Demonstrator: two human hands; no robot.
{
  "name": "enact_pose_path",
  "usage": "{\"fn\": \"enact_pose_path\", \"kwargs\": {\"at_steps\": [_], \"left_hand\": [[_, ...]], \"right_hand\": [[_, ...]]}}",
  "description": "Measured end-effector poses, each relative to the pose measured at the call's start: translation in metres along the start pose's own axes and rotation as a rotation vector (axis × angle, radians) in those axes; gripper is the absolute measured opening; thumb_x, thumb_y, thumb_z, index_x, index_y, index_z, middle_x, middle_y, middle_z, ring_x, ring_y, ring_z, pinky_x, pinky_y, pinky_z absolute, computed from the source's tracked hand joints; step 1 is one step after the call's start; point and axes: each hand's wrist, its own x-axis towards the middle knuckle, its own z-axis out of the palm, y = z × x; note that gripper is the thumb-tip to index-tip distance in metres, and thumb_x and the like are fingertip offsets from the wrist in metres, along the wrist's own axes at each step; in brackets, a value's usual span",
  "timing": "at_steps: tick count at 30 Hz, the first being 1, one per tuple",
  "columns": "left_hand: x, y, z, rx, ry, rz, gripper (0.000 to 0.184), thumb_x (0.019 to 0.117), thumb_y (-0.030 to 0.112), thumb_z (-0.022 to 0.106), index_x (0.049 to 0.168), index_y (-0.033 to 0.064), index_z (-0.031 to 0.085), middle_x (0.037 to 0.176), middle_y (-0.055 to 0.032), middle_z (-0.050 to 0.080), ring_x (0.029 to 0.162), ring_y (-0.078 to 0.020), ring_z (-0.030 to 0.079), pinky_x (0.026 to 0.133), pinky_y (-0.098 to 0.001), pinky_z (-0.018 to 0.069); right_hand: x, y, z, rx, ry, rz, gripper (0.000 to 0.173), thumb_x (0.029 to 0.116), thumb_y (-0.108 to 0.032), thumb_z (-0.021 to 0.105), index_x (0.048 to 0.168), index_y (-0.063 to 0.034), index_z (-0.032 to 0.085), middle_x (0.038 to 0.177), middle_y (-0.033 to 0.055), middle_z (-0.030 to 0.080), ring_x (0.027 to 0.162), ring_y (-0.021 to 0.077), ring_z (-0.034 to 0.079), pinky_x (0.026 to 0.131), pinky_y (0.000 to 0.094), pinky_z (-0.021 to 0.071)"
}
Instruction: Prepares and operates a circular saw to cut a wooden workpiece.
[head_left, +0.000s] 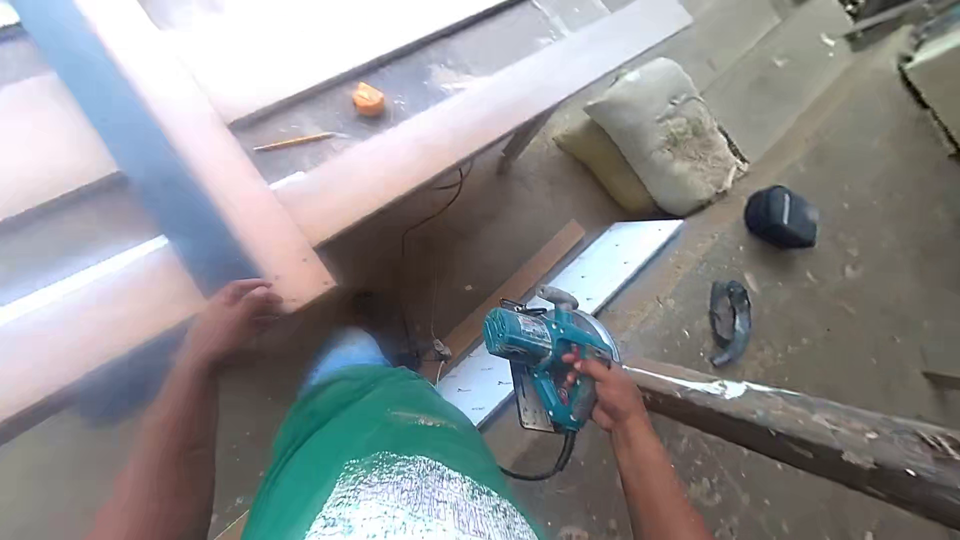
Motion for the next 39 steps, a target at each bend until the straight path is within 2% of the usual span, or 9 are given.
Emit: {"fn": "enact_pose_path", "kwargs": {"at_steps": [5, 9, 11, 15, 20, 23, 26, 30, 39], "left_hand": [[0.015, -0.023, -0.058, 0.016, 0.212, -0.115, 0.038, 0.1109, 0.031, 0.046, 0.138, 0.0047, 0.053, 0.114, -0.0134, 0.069, 0.097, -0.0203, 0.069, 0.086, -0.0404, 0.0566], [0.065, -0.04, -0.091, 0.412, 0.375, -0.061, 0.047, 0.1077, 0.041, 0.052, 0.134, 0.0036, 0.059, 0.125, -0.0238, 0.066, 0.116, -0.0386, 0.063, 0.1, -0.0636, 0.0446], [0.099, -0.049, -0.105, 0.596, 0.384, -0.024, 0.06, 0.105, 0.046, 0.054, 0.145, 0.0006, 0.051, 0.143, -0.0296, 0.054, 0.135, -0.0463, 0.051, 0.111, -0.0675, 0.0365], [0.152, -0.064, -0.118, 0.688, 0.39, -0.014, 0.087, 0.0991, 0.053, 0.061, 0.159, -0.0007, 0.026, 0.153, -0.0339, 0.041, 0.144, -0.0467, 0.04, 0.118, -0.0638, 0.0304], [0.166, -0.077, -0.117, 0.724, 0.418, 0.015, 0.107, 0.0916, 0.062, 0.061, 0.163, -0.0009, 0.012, 0.155, -0.0351, 0.038, 0.146, -0.0467, 0.039, 0.121, -0.0612, 0.0266], [0.17, -0.076, -0.118, 0.732, 0.423, -0.029, 0.108, 0.0904, 0.061, 0.063, 0.163, 0.001, 0.009, 0.152, -0.0365, 0.041, 0.143, -0.049, 0.04, 0.119, -0.063, 0.0275], [0.173, -0.076, -0.118, 0.732, 0.422, -0.043, 0.11, 0.0894, 0.062, 0.064, 0.163, 0.0019, 0.008, 0.15, -0.0378, 0.042, 0.142, -0.0515, 0.041, 0.117, -0.0648, 0.0287], [0.176, -0.076, -0.122, 0.765, 0.427, -0.074, 0.113, 0.0889, 0.065, 0.064, 0.164, 0.0024, 0.006, 0.147, -0.0392, 0.044, 0.138, -0.0541, 0.044, 0.114, -0.0677, 0.0318], [0.176, -0.078, -0.121, 0.788, 0.434, -0.027, 0.113, 0.0892, 0.07, 0.059, 0.162, -0.001, 0.011, 0.147, -0.0385, 0.045, 0.139, -0.0541, 0.044, 0.114, -0.0696, 0.0304]], "right_hand": [[-0.01, 0.006, 0.057, -0.045, -0.04, 0.113, 0.023, 0.0986, -0.007, 0.061, 0.12, 0.0015, 0.055, 0.075, 0.0094, 0.062, 0.051, 0.0169, 0.058, 0.048, 0.0352, 0.0564], [-0.031, 0.009, 0.092, -0.114, -0.055, 0.138, 0.024, 0.0945, -0.001, 0.062, 0.118, 0.0026, 0.056, 0.069, 0.0107, 0.061, 0.048, 0.0177, 0.058, 0.047, 0.034, 0.0558], [-0.05, 0.009, 0.108, -0.181, -0.046, 0.104, 0.029, 0.09, -0.004, 0.066, 0.117, 0.0025, 0.057, 0.067, 0.0092, 0.062, 0.049, 0.0174, 0.059, 0.049, 0.0338, 0.0558], [-0.11, 0.002, 0.14, -0.339, -0.014, -0.04, 0.037, 0.0781, -0.02, 0.07, 0.109, -0.0012, 0.064, 0.071, -0.0006, 0.067, 0.055, 0.0112, 0.064, 0.055, 0.0306, 0.0585], [-0.179, -0.015, 0.171, -0.266, -0.128, -0.265, 0.036, 0.0845, -0.013, 0.073, 0.113, 0.0065, 0.062, 0.096, 0.0012, 0.073, 0.077, 0.0057, 0.069, 0.072, 0.0286, 0.0625], [-0.195, -0.024, 0.193, -0.314, -0.219, -0.38, 0.046, 0.0892, -0.024, 0.077, 0.116, 0.0109, 0.064, 0.099, 0.0092, 0.074, 0.089, 0.0037, 0.07, 0.085, 0.0265, 0.0611], [-0.196, -0.041, 0.219, -0.408, -0.316, -0.472, 0.042, 0.0872, -0.018, 0.076, 0.113, 0.0132, 0.065, 0.1, 0.0172, 0.074, 0.095, 0.005, 0.07, 0.091, 0.0222, 0.0564], [-0.184, -0.04, 0.25, -0.475, -0.402, -0.577, 0.043, 0.0797, -0.009, 0.078, 0.115, 0.0128, 0.067, 0.107, 0.021, 0.074, 0.101, 0.0116, 0.071, 0.093, 0.0236, 0.0558], [-0.192, -0.009, 0.28, -0.505, -0.449, -0.667, 0.047, 0.0769, -0.011, 0.079, 0.114, 0.0139, 0.068, 0.107, 0.0227, 0.074, 0.097, 0.0198, 0.074, 0.09, 0.0286, 0.058]]}}
